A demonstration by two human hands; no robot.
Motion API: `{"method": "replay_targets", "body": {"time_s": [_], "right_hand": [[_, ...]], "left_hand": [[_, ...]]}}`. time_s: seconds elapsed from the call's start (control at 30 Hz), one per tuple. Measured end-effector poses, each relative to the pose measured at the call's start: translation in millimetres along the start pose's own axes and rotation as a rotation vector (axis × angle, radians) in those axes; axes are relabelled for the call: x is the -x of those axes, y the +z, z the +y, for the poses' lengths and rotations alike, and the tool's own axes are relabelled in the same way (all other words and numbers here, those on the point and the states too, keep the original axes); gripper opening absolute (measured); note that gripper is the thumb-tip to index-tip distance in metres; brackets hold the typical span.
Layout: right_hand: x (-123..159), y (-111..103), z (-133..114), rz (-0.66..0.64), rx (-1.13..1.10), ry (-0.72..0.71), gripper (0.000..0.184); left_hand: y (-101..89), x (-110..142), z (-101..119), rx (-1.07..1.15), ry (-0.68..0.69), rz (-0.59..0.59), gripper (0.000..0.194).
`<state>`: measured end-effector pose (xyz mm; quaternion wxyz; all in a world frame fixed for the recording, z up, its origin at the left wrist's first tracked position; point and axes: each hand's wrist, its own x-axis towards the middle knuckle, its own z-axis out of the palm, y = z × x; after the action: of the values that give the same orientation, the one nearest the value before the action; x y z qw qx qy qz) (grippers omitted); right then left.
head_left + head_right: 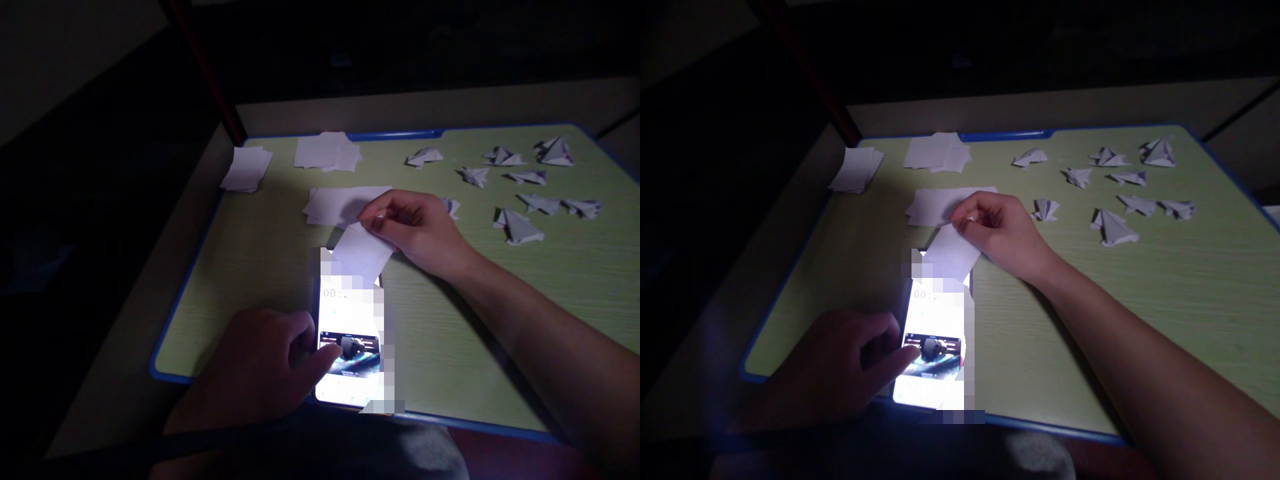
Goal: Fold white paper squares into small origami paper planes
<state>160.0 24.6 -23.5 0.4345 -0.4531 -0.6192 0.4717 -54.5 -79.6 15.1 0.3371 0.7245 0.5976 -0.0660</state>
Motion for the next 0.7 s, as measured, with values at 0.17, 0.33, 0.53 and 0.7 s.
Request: {"method": "replay_targets", "body": {"time_s": [0.17, 0.33, 0.53, 0.7], "right_hand": [[-0.2, -0.9, 1.3, -0.012, 0.02, -0.016, 0.001], [0.0, 0.0, -0.3, -0.004, 0.01, -0.012, 0.001], [0.2, 0.5, 0.4, 0.008, 0.024, -0.025, 0.001], [0.4, 0.3, 0.5, -0.002, 0.022, -0.012, 0.001]], "left_hand": [[0.3, -0.7, -0.5, 0.01, -0.003, -0.001, 0.042], [1.3, -1.1, -1.0, -0.005, 0.013, -0.002, 0.042], [0.9, -0.9, 0.0, -0.006, -0.011, 0.015, 0.04], [-0.2, -0.3, -0.1, 0.027, -0.01, -0.007, 0.041]]}}
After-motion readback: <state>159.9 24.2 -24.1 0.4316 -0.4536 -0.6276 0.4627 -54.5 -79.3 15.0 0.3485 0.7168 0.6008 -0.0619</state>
